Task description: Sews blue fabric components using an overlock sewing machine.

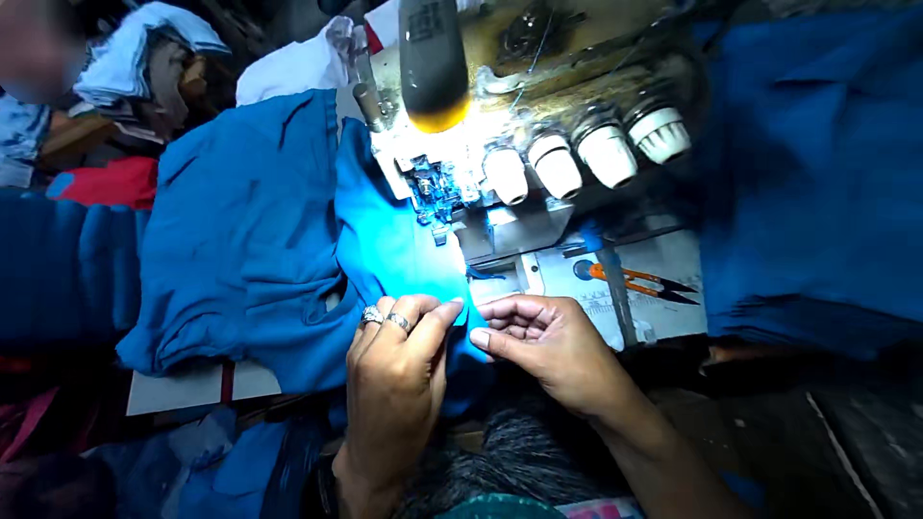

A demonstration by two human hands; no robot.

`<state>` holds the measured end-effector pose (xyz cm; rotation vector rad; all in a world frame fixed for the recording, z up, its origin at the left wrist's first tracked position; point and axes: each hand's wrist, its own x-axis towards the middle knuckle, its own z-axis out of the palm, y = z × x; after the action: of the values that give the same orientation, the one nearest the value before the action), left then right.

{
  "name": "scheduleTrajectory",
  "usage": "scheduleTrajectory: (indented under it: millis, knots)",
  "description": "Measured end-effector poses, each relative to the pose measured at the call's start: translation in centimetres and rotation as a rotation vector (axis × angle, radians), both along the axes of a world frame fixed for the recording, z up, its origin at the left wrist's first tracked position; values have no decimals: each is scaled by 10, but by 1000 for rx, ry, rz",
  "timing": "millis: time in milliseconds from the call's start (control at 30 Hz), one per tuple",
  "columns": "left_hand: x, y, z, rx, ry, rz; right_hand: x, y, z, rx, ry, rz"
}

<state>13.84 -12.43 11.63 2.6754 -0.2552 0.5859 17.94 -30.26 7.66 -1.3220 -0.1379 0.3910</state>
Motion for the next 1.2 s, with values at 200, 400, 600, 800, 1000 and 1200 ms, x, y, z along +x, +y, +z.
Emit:
scheduleTrajectory:
  millis: [200, 400, 600, 800, 1000, 1200]
  knots:
    - [-3, 3, 5, -5, -7, -103, -7, -3, 11, -4, 52, -7]
    - [-7, 4, 4, 11, 13, -187, -12, -2, 16, 7, 94, -10]
    - [-5, 10, -4, 0, -4, -269, -15, 1, 19, 58, 165, -26]
    - [-8, 24, -22, -217, -71, -256, -11, 13, 13, 45, 202, -97]
    - [-11, 1, -47, -124, -189, -55, -16, 15, 18, -88, -39, -146]
    - [-7, 3, -40, -303, -172, -21, -3, 20, 9, -127, -212, -217]
